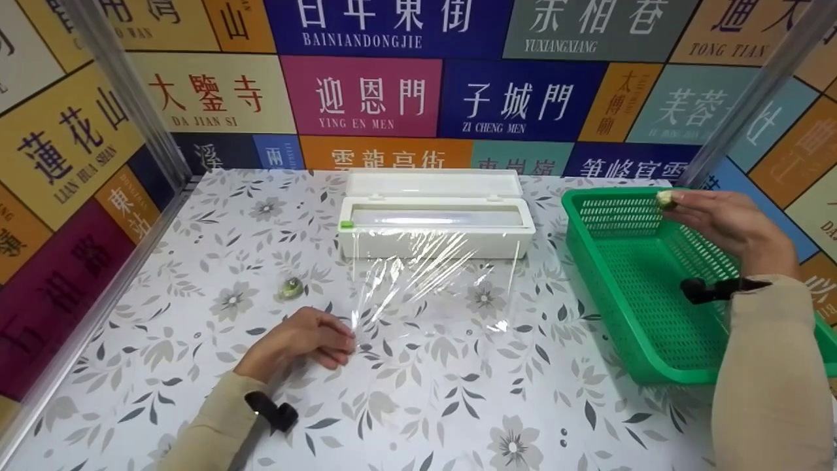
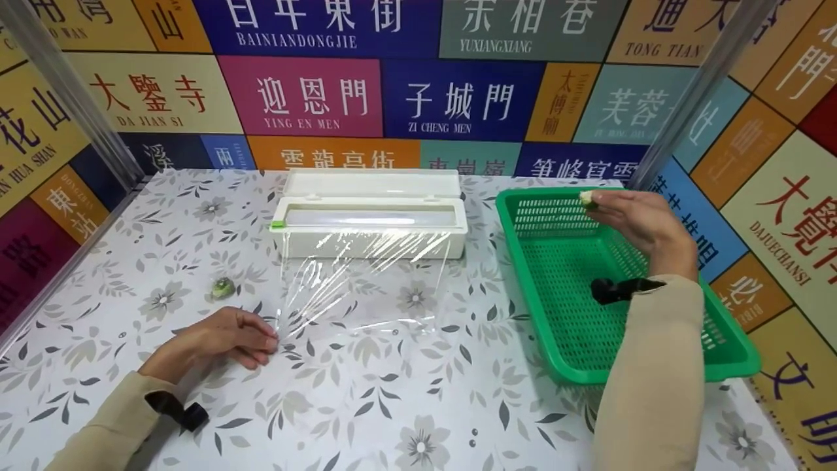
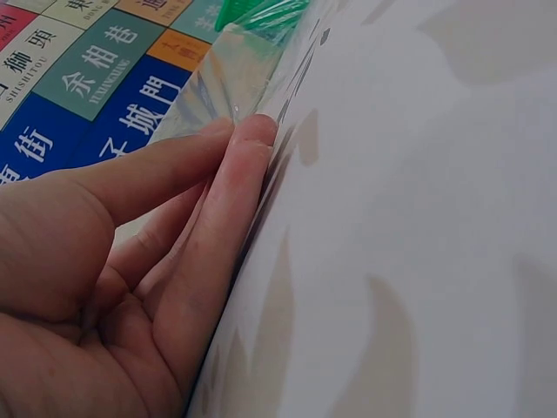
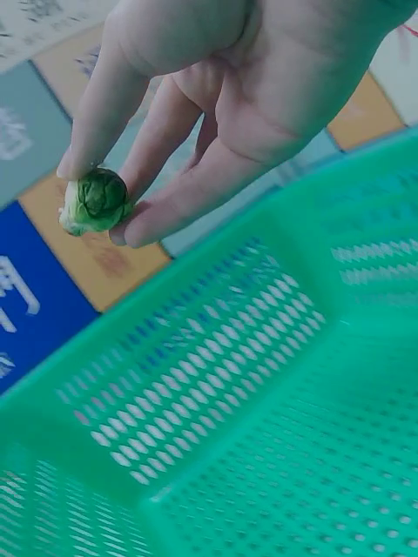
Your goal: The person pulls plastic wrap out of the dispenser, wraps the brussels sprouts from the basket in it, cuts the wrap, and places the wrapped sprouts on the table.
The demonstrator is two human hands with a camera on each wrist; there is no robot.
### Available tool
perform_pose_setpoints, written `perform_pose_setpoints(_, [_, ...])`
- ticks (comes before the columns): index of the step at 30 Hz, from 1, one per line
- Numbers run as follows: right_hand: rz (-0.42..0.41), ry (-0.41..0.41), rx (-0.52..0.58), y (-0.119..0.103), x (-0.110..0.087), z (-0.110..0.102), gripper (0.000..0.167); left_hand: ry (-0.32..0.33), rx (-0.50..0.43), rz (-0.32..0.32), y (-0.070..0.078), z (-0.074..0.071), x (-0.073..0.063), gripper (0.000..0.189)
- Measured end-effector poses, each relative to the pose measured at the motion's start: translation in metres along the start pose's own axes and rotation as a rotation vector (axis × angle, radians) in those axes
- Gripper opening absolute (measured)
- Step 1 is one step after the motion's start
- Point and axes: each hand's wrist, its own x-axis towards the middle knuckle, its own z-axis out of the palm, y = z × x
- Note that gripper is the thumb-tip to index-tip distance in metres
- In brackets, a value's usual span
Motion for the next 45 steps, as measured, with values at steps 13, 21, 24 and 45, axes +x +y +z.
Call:
perform_pose_setpoints(13, [-0.128, -0.014, -0.016, -0.026, -0.018, 0.079, 0.02, 0.022, -0.029, -0.03, 0.002, 0.0, 0.0, 0.034])
perform_pose_setpoints(21, [-0.131, -0.036, -0.084, -0.024, -0.03, 0.136, 0.028, 0.042, -0.043, -0.04, 0.0, 0.002, 0.002, 0.033])
perform_pose_setpoints(24, [-0.136, -0.045, -0.077, -0.021, -0.034, 0.156, 0.032, 0.041, -0.053, -0.04, 0.0, 0.002, 0.002, 0.033])
perform_pose_setpoints(45, [-0.114, -0.158, -0.122, 0.04, -0.045, 0.291, 0.026, 0.062, -0.049, -0.037, 0.001, 0.005, 0.0, 0.033])
